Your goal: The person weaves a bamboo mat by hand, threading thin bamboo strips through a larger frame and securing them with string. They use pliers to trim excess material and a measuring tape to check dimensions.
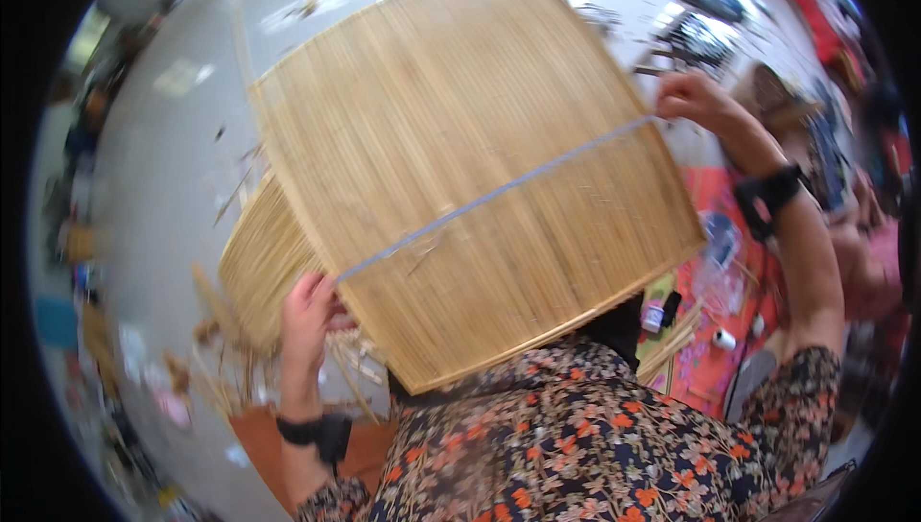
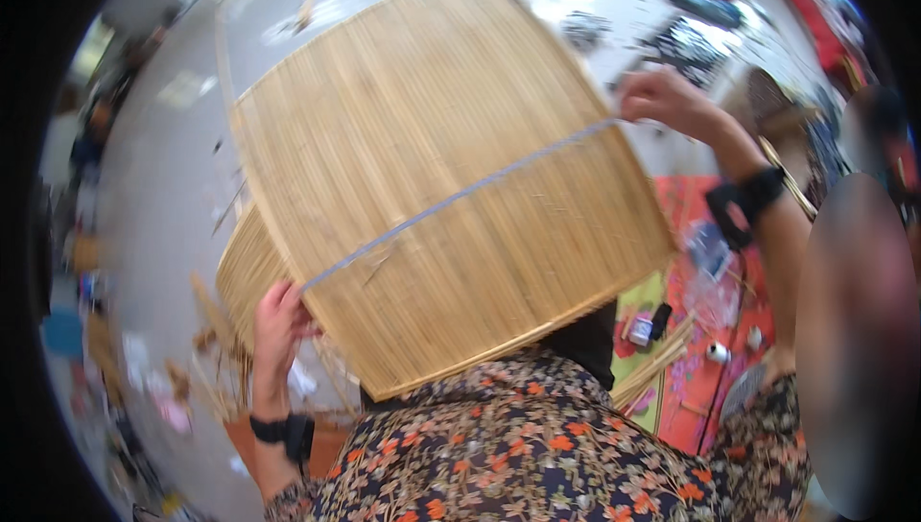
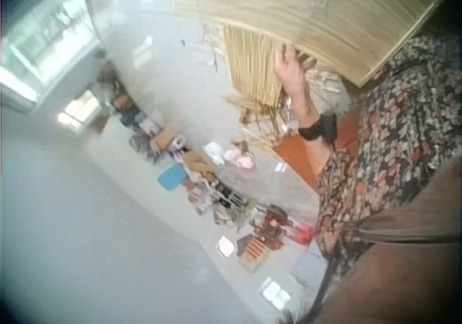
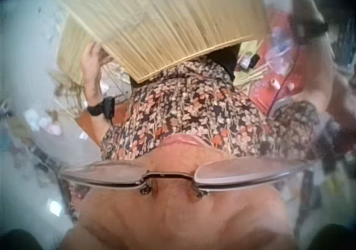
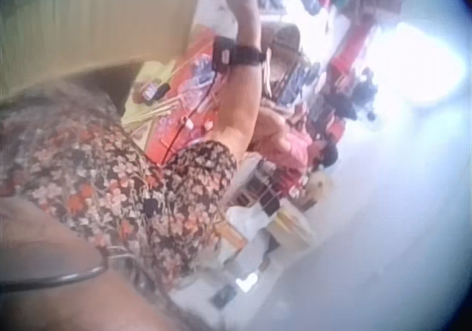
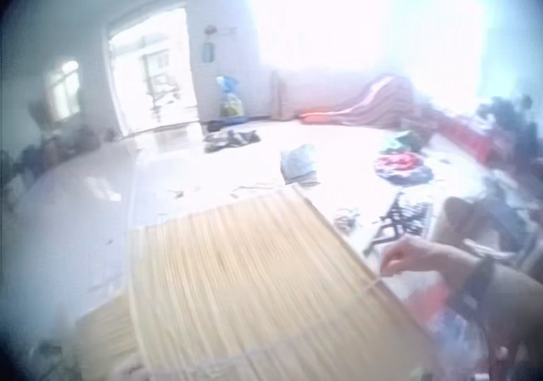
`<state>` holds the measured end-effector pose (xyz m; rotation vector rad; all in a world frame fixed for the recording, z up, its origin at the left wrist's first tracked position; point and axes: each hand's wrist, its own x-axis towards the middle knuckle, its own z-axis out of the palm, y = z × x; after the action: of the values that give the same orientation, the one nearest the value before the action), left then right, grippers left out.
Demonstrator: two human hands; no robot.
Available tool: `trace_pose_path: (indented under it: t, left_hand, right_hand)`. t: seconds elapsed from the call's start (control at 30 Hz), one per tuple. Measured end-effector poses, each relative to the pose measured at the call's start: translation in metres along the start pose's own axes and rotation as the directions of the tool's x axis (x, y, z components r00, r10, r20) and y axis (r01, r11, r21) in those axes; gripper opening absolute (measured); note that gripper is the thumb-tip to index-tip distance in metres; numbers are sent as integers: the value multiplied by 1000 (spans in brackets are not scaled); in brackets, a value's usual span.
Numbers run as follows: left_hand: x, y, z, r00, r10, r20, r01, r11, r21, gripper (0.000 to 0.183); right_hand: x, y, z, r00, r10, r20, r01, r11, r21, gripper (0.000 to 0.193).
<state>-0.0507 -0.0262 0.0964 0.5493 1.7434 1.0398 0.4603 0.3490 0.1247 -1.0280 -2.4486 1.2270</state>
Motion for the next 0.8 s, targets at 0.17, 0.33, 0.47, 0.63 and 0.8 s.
trace_pose_path:
  t: [0.17,0.33,0.47,0.63,0.8]
  left_hand:
    - [3,0,3,998,19,56,-17,999,-39,30]
    - [3,7,5,1000,10,18,-9,999,-31,26]
    - [-4,20,8,999,5,35,-4,1000,-30,27]
    - [-6,26,11,1000,-21,21,22,999,-26,25]
    - [-5,20,6,999,-9,38,12,998,-62,25]
  right_hand:
    - [-13,-15,-7,997,64,-33,-64,998,5,15]
    - [-23,-19,-2,994,102,-34,-97,989,111,17]
    - [-23,-21,-5,992,128,-10,-124,978,166,17]
    - [-22,-24,-4,993,114,5,-113,972,205,16]
    - [-22,-21,-3,995,100,7,-99,971,216,16]
